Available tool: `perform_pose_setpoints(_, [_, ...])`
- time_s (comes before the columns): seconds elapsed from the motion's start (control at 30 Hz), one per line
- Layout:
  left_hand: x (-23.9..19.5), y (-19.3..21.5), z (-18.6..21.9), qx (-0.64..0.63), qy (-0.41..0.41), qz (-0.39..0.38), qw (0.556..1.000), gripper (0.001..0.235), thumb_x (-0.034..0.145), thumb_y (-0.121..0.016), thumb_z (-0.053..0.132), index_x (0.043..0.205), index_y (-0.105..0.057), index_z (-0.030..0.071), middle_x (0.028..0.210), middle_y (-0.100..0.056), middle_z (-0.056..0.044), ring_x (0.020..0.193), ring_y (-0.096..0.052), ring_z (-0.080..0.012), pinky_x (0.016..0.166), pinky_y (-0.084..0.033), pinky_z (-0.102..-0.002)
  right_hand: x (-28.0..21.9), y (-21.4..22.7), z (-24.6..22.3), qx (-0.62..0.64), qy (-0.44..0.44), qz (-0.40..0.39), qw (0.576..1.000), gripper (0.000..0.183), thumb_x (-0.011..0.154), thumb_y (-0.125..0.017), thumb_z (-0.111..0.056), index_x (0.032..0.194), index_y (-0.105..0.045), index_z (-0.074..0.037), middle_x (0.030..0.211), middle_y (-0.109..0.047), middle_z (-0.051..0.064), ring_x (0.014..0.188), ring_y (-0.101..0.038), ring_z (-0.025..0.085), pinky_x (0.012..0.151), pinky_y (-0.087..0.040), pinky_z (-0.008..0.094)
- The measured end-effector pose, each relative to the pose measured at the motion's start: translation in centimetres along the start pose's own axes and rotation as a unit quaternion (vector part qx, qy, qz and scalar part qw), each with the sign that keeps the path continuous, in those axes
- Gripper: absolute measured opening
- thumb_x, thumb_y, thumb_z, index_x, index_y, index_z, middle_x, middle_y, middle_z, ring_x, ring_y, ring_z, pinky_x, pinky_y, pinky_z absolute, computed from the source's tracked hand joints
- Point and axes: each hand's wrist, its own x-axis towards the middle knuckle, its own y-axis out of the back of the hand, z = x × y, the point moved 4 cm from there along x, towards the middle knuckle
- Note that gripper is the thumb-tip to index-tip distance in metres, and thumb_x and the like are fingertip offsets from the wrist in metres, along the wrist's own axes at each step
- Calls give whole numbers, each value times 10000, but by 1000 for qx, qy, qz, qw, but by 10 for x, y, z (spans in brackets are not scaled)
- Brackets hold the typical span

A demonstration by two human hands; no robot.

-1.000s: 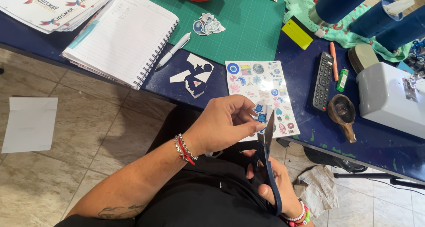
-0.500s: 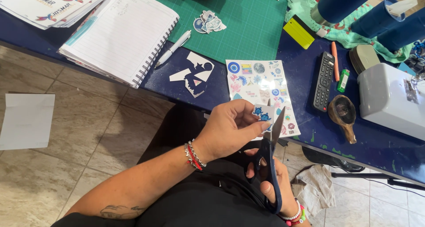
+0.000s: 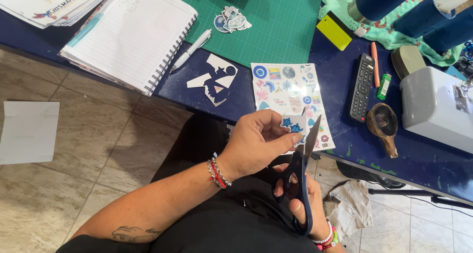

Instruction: Cutting out individual stickers from a printed sheet using scissors

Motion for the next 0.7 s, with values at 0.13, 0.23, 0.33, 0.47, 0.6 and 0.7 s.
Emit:
perform_pose_setpoints(0.13, [4, 4, 0, 12, -11, -5, 1000, 236, 815, -830, 134, 838, -599, 94, 799, -727, -14, 722, -679, -51, 694, -644, -243, 1, -1, -3, 8, -11, -24, 1000, 987, 821, -660, -836, 1310, -618, 20, 808, -643, 67, 766, -604, 123, 763, -437, 264])
perform_pose_setpoints(0.23, [5, 5, 1, 10, -22, -24, 999, 241, 829, -824, 118, 824, -584, 95, 787, -718, -10, 717, -669, -44, 682, -622, -231, 1, -2, -3, 12, -22, -31, 999, 1021, 798, -669, -859, 1325, -615, 14, 798, -644, 64, 765, -607, 127, 744, -441, 263])
perform_pose_setpoints(0.33, [3, 5, 6, 18, -21, -31, 999, 257, 843, -816, 118, 790, -564, 109, 750, -722, -1, 692, -663, -41, 655, -589, -218, 2, -3, -3, 8, -14, -25, 1000, 986, 817, -662, -842, 1306, -623, 14, 790, -644, 67, 758, -614, 131, 760, -459, 273])
perform_pose_setpoints(0.47, [-4, 2, 12, -18, 55, -17, 998, 239, 848, -794, 99, 806, -559, 88, 752, -717, -54, 682, -682, -106, 428, -671, -354, 2, -2, 2, 14, 9, -16, 1000, 936, 857, -666, -792, 1276, -622, 44, 835, -644, 90, 755, -621, 134, 781, -468, 278])
perform_pose_setpoints(0.6, [-1, 2, 2, 27, -10, -7, 1000, 258, 837, -814, 155, 770, -566, 131, 740, -744, 10, 686, -683, -42, 696, -586, -222, -1, -1, 7, 25, 20, 5, 999, 835, 868, -698, -727, 1180, -628, 44, 1119, -658, 145, 732, -636, 155, 733, -509, 311])
perform_pose_setpoints(0.7, [0, 0, -5, -8, -9, -4, 1000, 299, 833, -814, 117, 752, -526, 123, 747, -735, -31, 725, -754, -110, 679, -614, -243, 1, -4, 0, -18, 21, 6, 1000, 856, 877, -641, -772, 1218, -648, 13, 751, -652, 50, 722, -635, 136, 795, -502, 304])
